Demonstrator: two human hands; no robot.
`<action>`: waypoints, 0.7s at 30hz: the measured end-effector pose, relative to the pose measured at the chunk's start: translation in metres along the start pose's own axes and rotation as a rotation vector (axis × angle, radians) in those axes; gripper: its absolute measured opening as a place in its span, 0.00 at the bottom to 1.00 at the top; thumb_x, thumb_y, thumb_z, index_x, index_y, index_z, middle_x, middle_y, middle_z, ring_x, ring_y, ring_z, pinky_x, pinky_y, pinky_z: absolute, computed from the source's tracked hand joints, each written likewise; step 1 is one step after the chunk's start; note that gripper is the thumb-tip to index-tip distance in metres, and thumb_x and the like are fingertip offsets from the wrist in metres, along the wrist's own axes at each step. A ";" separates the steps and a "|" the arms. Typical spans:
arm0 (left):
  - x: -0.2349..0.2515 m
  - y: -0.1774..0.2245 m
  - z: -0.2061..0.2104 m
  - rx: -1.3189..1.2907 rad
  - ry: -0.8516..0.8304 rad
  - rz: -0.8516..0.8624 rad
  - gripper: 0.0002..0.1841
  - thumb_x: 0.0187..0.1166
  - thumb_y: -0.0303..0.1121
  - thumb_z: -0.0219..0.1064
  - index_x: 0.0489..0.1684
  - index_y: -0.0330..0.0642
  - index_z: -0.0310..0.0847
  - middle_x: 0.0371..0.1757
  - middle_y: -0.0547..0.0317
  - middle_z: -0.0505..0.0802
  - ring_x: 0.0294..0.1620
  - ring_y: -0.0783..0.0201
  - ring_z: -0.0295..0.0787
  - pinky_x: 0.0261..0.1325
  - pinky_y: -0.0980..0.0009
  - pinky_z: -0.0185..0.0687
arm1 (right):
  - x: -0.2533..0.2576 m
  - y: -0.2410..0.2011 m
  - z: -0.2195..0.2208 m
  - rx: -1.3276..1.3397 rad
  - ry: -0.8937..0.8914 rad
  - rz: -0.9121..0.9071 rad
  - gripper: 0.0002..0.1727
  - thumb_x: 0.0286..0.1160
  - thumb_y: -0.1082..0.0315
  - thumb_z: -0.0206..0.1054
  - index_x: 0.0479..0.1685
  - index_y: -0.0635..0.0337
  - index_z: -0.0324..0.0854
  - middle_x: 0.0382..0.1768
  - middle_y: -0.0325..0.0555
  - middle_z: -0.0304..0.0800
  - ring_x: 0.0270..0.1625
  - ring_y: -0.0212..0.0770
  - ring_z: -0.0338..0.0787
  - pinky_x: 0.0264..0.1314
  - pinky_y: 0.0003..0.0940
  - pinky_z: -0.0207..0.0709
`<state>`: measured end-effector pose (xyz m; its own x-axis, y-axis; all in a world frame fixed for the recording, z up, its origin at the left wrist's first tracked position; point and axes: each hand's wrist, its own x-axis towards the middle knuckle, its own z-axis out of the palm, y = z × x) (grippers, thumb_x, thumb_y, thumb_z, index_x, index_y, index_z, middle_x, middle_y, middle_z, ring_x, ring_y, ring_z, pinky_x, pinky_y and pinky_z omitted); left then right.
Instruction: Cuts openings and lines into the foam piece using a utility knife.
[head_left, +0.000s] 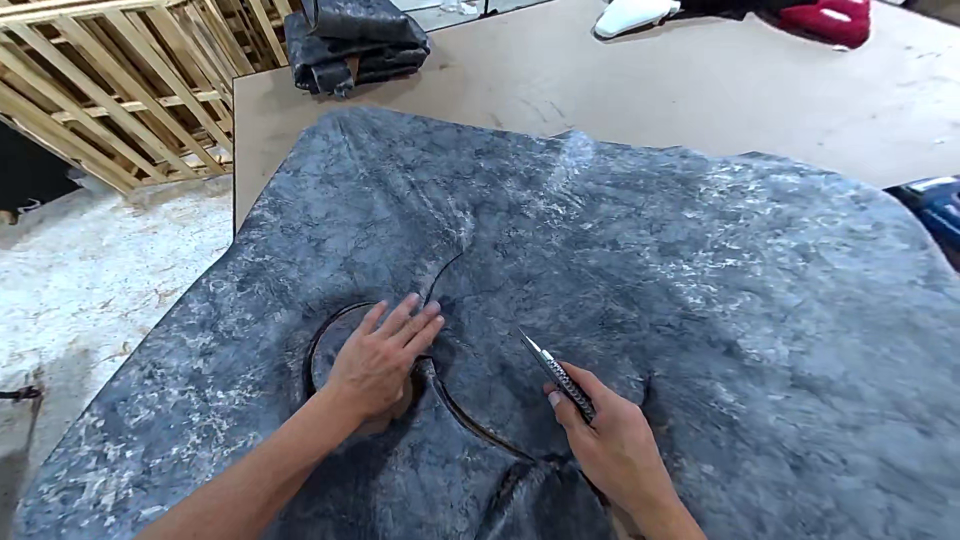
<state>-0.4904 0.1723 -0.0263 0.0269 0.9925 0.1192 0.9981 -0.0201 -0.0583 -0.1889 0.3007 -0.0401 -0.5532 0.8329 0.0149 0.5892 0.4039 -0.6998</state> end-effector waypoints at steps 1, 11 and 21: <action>0.002 -0.002 0.008 -0.019 -0.020 0.013 0.38 0.68 0.27 0.69 0.87 0.55 0.71 0.91 0.67 0.71 0.94 0.56 0.56 0.88 0.42 0.60 | 0.000 -0.002 0.001 -0.027 0.006 -0.005 0.24 0.79 0.52 0.58 0.67 0.50 0.86 0.42 0.35 0.95 0.36 0.31 0.92 0.40 0.36 0.89; -0.012 0.005 0.032 -0.102 0.090 -0.030 0.30 0.74 0.27 0.56 0.79 0.61 0.80 0.84 0.73 0.80 0.85 0.57 0.73 0.81 0.48 0.69 | -0.002 -0.006 0.005 -0.146 0.089 -0.046 0.23 0.77 0.51 0.59 0.62 0.51 0.89 0.41 0.34 0.95 0.37 0.28 0.91 0.39 0.32 0.87; -0.031 0.005 0.015 -0.438 0.158 -0.045 0.22 0.74 0.41 0.53 0.55 0.58 0.95 0.61 0.72 0.96 0.70 0.66 0.88 0.73 0.58 0.80 | -0.056 -0.042 -0.044 0.356 0.032 0.117 0.23 0.78 0.65 0.63 0.70 0.66 0.79 0.45 0.41 0.96 0.31 0.35 0.93 0.31 0.35 0.90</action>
<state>-0.4874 0.1432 -0.0448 -0.0428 0.9638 0.2633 0.9271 -0.0599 0.3701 -0.1569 0.2539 0.0194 -0.4725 0.8792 -0.0614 0.4026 0.1533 -0.9025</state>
